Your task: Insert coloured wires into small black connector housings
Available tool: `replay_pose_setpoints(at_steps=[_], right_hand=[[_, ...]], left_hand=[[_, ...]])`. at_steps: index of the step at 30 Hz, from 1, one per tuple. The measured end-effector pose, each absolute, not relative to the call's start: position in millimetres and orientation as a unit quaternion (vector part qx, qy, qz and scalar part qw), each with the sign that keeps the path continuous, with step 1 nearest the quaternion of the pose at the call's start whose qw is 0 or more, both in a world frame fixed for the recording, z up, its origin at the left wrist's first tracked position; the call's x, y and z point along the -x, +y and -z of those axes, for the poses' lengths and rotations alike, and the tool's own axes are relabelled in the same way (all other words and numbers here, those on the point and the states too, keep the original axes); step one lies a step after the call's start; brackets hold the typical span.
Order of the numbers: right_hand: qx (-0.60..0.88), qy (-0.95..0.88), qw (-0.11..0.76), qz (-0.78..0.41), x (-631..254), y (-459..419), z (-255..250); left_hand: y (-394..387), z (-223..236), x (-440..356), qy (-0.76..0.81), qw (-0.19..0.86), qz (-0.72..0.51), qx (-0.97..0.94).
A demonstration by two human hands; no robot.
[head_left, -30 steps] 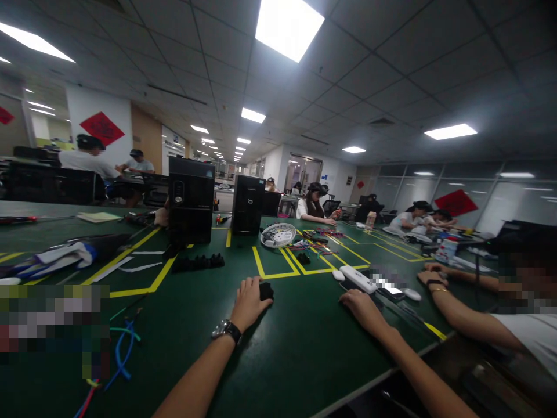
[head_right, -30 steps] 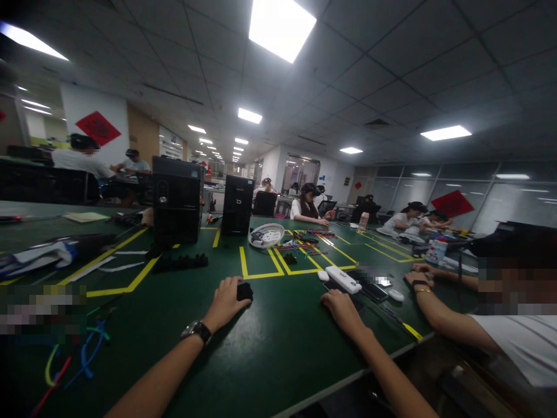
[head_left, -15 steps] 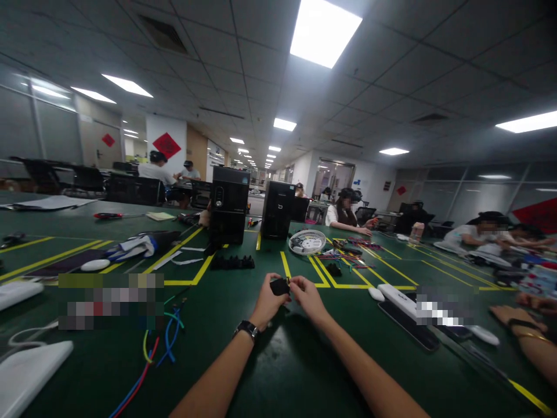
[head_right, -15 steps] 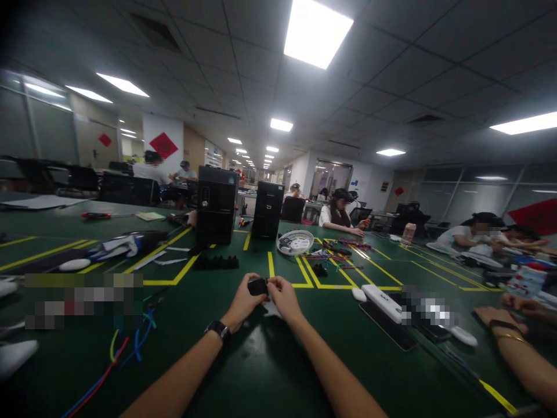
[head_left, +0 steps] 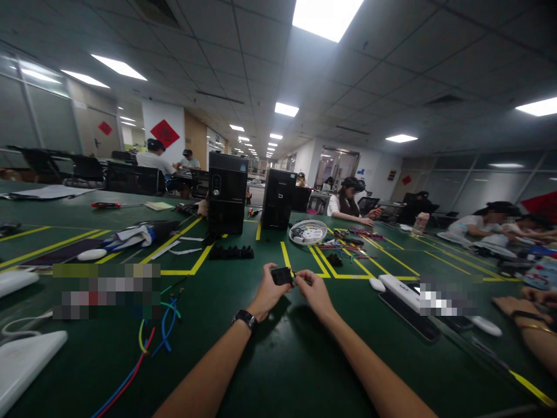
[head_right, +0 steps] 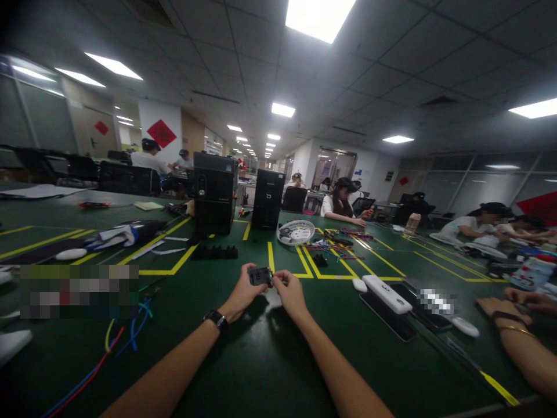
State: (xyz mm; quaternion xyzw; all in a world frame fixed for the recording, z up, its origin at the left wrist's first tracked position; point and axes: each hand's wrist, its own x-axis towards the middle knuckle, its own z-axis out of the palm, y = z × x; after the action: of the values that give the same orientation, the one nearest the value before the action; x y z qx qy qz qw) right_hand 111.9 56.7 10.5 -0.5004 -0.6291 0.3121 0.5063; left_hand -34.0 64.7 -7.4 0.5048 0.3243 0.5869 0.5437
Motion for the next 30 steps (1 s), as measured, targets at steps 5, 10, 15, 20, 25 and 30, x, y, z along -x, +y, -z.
replay_pose_setpoints(at_steps=[5,10,15,20,25,30], right_hand=[[0.5,-0.668,0.492,-0.249,-124.8,49.9,-20.0],[0.517,-0.652,0.502,-0.237,-131.3,50.1,-18.4],[0.498,-0.67,0.497,-0.239,-121.4,44.8,-14.4],[0.492,-0.682,0.485,-0.238,-113.1,39.0,-14.6],[0.513,-0.669,0.462,-0.275,-110.9,39.7,-10.7],[0.495,-0.641,0.475,-0.346,-108.4,41.0,-6.3]], left_hand=[[60.7,3.3,41.3,0.314,0.571,-0.537,-0.535],[55.1,-5.4,46.3,0.323,0.578,-0.526,-0.535],[56.7,-3.3,41.0,0.294,0.587,-0.579,-0.483],[62.8,-3.7,35.1,0.216,0.683,-0.603,-0.349],[63.2,-6.9,27.1,0.195,0.701,-0.625,-0.282],[60.6,-6.9,20.6,0.158,0.747,-0.584,-0.276]])
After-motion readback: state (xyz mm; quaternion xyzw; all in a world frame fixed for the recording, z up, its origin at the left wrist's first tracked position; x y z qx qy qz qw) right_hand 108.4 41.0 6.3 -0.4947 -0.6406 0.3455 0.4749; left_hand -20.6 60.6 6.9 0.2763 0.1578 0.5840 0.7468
